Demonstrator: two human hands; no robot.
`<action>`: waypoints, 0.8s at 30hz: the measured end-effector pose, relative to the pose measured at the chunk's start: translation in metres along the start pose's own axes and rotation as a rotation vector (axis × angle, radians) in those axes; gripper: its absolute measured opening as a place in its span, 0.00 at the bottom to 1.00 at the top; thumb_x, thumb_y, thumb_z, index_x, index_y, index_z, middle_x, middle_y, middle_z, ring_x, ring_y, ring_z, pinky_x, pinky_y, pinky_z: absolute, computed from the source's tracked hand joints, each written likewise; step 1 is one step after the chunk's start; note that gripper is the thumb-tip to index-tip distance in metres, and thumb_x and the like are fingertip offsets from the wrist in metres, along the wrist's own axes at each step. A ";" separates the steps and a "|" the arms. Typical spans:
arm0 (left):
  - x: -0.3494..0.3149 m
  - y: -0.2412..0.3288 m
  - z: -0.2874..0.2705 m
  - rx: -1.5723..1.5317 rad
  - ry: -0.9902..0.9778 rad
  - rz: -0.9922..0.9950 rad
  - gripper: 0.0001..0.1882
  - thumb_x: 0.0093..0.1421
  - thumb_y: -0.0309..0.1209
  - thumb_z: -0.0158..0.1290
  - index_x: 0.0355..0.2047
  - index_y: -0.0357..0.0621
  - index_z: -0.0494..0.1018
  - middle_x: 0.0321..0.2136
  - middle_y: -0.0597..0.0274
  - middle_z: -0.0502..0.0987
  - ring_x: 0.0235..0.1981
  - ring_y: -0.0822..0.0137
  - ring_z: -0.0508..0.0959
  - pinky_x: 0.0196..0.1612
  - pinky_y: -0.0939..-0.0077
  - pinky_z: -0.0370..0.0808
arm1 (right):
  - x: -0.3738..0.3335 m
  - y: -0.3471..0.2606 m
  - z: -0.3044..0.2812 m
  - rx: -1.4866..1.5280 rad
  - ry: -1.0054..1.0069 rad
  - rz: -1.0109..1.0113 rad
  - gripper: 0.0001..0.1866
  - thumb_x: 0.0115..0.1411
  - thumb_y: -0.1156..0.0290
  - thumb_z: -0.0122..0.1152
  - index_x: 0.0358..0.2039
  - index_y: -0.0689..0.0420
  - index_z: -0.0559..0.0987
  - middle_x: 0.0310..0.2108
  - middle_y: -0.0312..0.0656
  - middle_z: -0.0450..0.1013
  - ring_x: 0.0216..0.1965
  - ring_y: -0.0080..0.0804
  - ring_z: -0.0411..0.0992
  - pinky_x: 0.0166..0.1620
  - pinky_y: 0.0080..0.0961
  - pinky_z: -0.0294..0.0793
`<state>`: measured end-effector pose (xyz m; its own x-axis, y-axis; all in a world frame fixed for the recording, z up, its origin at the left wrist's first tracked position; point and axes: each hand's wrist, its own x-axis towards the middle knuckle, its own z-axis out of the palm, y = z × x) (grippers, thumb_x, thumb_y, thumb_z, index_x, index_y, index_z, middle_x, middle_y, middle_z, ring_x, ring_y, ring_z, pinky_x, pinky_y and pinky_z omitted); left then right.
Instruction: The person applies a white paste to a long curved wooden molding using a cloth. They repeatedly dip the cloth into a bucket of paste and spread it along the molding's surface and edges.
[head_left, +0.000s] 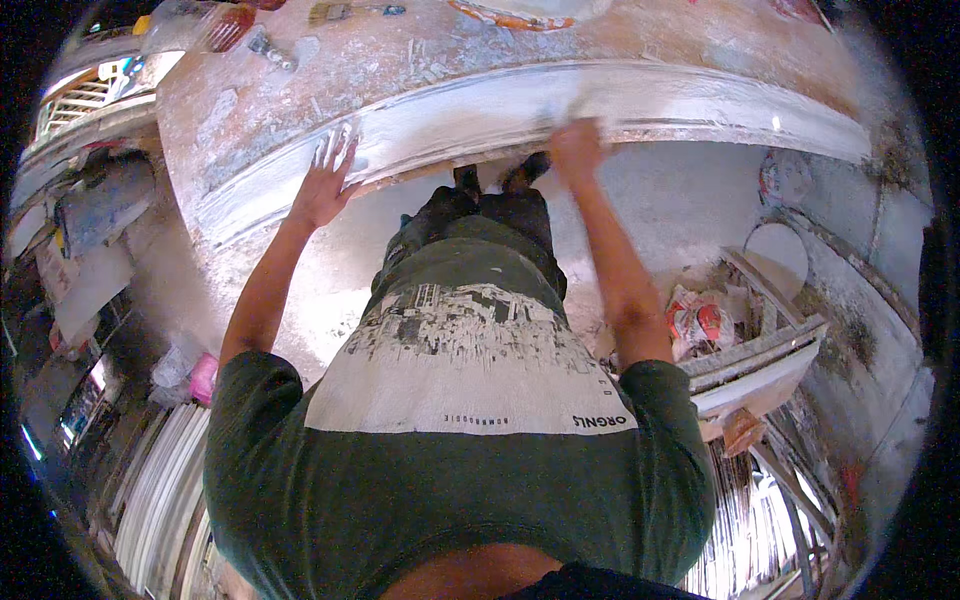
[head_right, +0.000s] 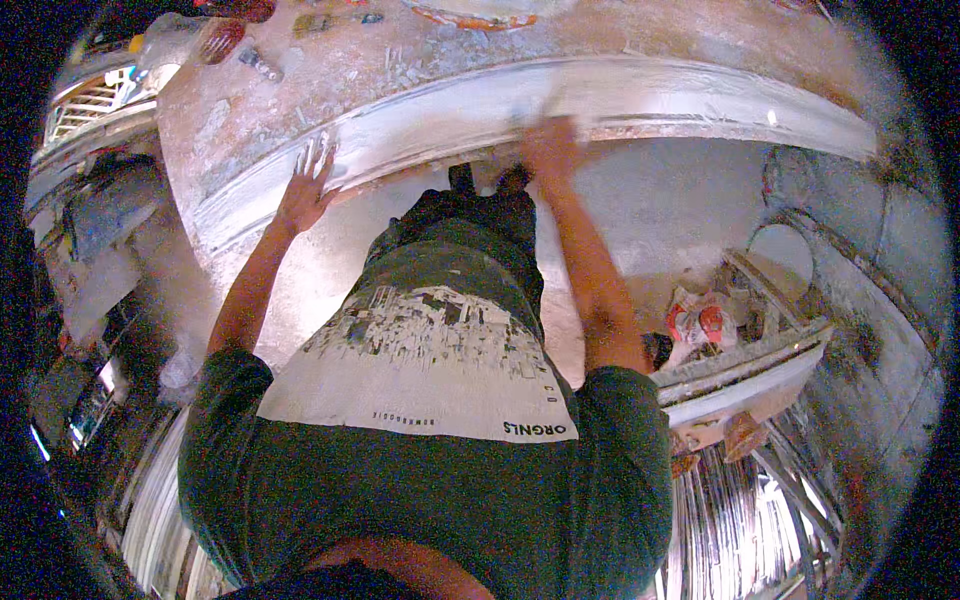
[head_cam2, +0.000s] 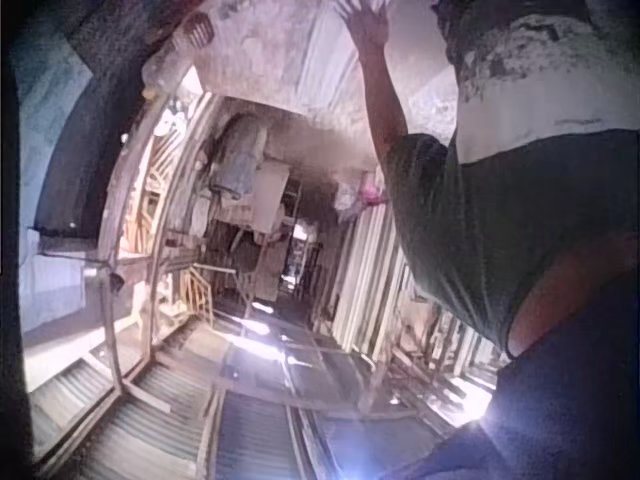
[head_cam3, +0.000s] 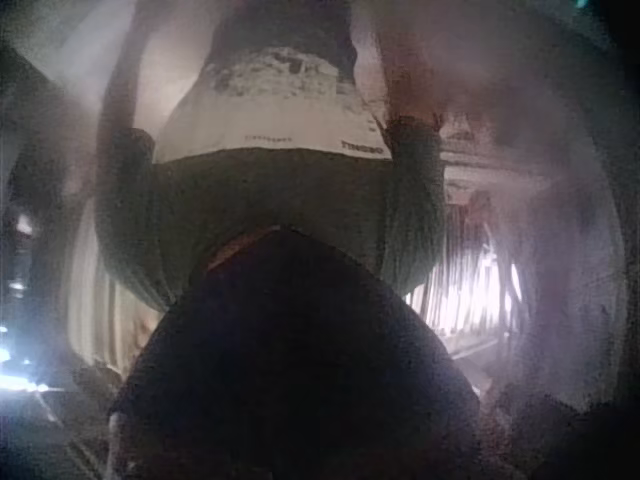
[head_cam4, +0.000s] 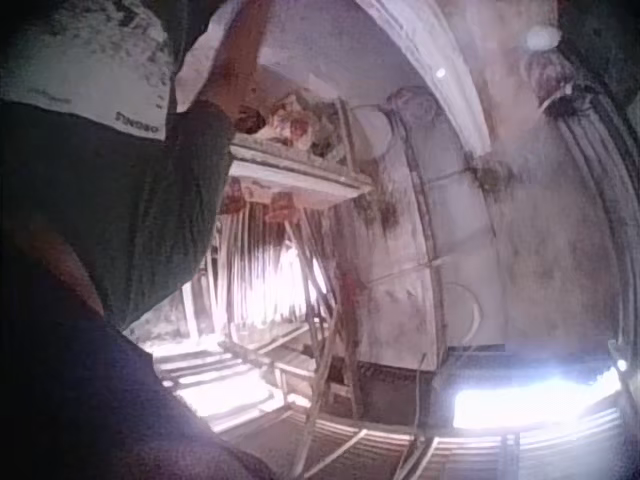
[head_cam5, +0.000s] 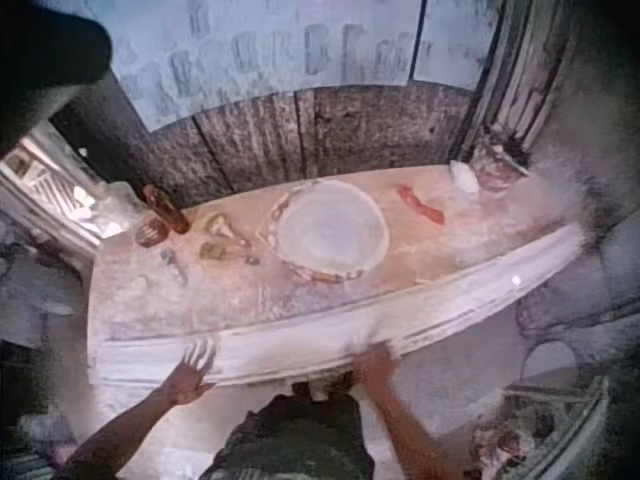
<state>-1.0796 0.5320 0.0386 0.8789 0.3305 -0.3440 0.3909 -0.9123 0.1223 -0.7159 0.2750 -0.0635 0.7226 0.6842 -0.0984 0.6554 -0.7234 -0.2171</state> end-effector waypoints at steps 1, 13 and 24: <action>0.000 0.003 0.002 0.027 -0.015 0.023 0.35 0.61 0.46 0.44 0.65 0.48 0.48 0.65 0.48 0.46 0.65 0.43 0.44 0.66 0.50 0.43 | -0.023 -0.054 -0.025 0.118 -0.190 0.003 0.27 0.54 0.50 0.52 0.41 0.64 0.76 0.36 0.55 0.73 0.41 0.51 0.71 0.45 0.44 0.70; 0.115 0.090 -0.017 0.132 0.048 0.584 0.28 0.62 0.51 0.39 0.63 0.70 0.53 0.63 0.59 0.55 0.63 0.48 0.54 0.64 0.47 0.48 | -0.024 0.021 -0.047 -0.023 0.040 -0.097 0.16 0.53 0.59 0.53 0.30 0.59 0.79 0.28 0.54 0.73 0.32 0.51 0.73 0.42 0.48 0.71; 0.324 0.298 -0.050 0.141 0.173 0.794 0.28 0.61 0.49 0.41 0.62 0.68 0.55 0.62 0.68 0.56 0.64 0.62 0.53 0.64 0.50 0.48 | 0.073 0.169 -0.078 0.073 -0.018 0.260 0.22 0.57 0.57 0.45 0.34 0.63 0.79 0.41 0.57 0.73 0.42 0.57 0.72 0.50 0.48 0.68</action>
<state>-0.6646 0.3795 0.0099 0.9135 -0.4031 -0.0544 -0.3920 -0.9082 0.1468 -0.5349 0.1956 -0.0312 0.8603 0.4780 -0.1770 0.4301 -0.8671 -0.2513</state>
